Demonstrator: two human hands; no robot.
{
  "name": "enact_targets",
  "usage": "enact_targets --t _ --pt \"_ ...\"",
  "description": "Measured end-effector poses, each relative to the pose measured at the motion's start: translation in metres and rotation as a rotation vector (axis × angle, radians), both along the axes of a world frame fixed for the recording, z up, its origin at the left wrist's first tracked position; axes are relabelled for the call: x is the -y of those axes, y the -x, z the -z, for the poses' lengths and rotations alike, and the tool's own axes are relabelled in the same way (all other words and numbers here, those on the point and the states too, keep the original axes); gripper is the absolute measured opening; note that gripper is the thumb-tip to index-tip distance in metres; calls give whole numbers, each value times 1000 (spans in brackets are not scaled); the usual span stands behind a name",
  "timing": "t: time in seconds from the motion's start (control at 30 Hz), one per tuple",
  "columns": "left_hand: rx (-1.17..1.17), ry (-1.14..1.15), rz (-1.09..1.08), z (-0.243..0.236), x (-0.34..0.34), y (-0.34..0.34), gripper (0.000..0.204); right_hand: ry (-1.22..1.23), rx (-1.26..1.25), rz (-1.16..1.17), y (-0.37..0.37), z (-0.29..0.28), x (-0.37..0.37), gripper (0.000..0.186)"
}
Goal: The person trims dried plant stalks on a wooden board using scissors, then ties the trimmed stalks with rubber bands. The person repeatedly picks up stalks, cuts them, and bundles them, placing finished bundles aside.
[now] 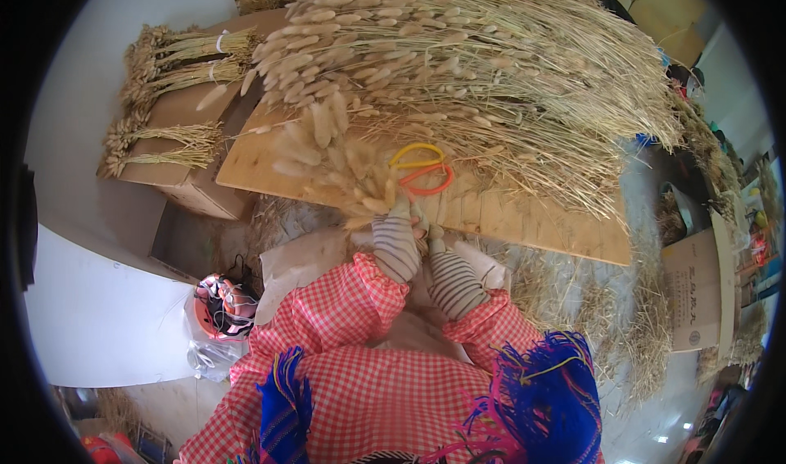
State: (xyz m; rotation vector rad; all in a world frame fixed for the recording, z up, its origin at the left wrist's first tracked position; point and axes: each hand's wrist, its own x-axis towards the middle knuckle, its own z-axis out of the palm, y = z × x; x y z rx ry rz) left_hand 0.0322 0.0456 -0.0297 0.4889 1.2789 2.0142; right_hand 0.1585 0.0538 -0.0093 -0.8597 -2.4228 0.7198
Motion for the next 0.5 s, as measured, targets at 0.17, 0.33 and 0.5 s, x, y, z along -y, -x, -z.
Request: enact_targets --t 0.17,0.33,0.5 --pt "270 -183 293 -43 6 -9 26 368 55 -102 -24 -35 -21 30" --pt "240 -233 530 -85 24 -16 35 1047 -285 -107 -37 -76 -26 16" --pt "349 -251 715 -83 32 -18 41 1411 -309 -110 -51 -81 -28 9"
